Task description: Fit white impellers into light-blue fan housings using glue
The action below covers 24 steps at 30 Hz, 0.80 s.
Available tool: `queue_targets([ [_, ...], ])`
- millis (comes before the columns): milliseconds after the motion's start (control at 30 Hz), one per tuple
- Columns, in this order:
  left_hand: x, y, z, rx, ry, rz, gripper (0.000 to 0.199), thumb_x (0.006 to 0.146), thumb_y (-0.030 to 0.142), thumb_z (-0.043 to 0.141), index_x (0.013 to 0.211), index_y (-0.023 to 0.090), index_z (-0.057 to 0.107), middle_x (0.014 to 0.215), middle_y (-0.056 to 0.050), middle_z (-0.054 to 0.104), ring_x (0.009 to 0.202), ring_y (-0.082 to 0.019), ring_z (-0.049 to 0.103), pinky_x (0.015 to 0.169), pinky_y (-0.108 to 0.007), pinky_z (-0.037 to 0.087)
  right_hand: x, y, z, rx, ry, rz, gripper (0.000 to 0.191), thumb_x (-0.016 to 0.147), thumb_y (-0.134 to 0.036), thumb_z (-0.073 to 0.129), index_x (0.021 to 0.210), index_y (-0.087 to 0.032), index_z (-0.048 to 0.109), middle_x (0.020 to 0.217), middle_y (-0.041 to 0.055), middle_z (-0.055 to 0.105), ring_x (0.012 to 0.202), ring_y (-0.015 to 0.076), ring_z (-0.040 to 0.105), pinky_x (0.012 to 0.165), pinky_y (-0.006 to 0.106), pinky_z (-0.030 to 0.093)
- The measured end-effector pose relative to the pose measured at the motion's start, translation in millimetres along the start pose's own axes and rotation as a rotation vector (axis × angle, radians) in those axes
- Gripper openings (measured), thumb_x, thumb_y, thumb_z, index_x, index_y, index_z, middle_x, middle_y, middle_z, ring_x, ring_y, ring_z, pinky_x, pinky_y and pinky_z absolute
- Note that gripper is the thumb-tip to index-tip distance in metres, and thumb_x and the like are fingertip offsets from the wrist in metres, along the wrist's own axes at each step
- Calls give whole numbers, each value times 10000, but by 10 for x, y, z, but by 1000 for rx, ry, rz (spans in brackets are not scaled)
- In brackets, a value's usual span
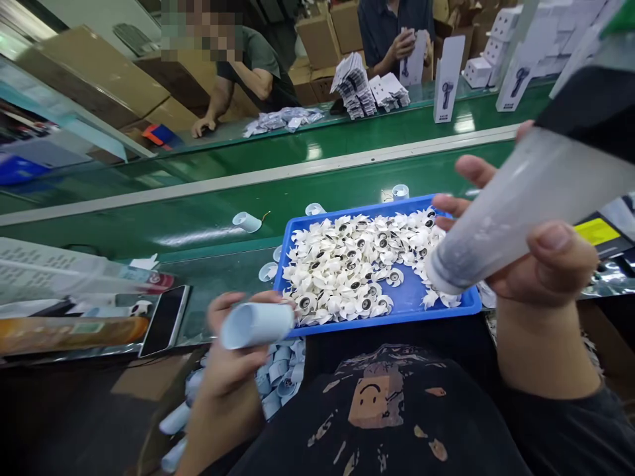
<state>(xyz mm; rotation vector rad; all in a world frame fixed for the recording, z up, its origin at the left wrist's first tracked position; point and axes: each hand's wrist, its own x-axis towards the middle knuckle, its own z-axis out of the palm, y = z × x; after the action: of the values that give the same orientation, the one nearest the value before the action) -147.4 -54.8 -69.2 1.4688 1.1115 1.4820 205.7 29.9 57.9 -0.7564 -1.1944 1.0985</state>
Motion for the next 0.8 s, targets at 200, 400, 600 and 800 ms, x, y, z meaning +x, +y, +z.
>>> queue_targets([
  [200, 537, 331, 1291, 456, -474, 386, 347, 725, 227, 717, 1055, 207, 610, 1040, -73, 714, 1003, -258, 684, 879, -421, 563, -41, 13, 487, 332, -173, -20, 468, 652, -526, 801, 963, -221, 631, 772, -25, 635, 665, 161, 655, 576, 303, 585],
  [400, 559, 482, 1615, 387, -452, 433, 117, 734, 249, 656, 772, 204, 555, 710, -10, 651, 621, -172, 628, 542, -299, 515, -171, 67, 460, 381, -219, 2, 352, 683, -400, 845, 882, -160, 680, 849, 14, 657, 712, 157, 654, 639, 294, 590],
  [600, 522, 499, 1608, 393, -500, 327, 130, 716, 241, 659, 785, 203, 556, 752, -18, 650, 673, -183, 630, 590, -320, 523, -180, -2, 456, 227, -175, 15, 308, 671, -394, 834, 832, -197, 660, 808, 9, 641, 681, 162, 638, 613, 312, 588],
  [800, 532, 541, 1565, 390, -600, 168, 254, 704, 261, 732, 916, 197, 608, 854, -37, 693, 762, -220, 675, 644, -344, 556, -120, 55, 465, 204, -171, 68, 438, 645, -527, 837, 879, -207, 650, 841, 13, 640, 679, 164, 646, 584, 298, 597],
])
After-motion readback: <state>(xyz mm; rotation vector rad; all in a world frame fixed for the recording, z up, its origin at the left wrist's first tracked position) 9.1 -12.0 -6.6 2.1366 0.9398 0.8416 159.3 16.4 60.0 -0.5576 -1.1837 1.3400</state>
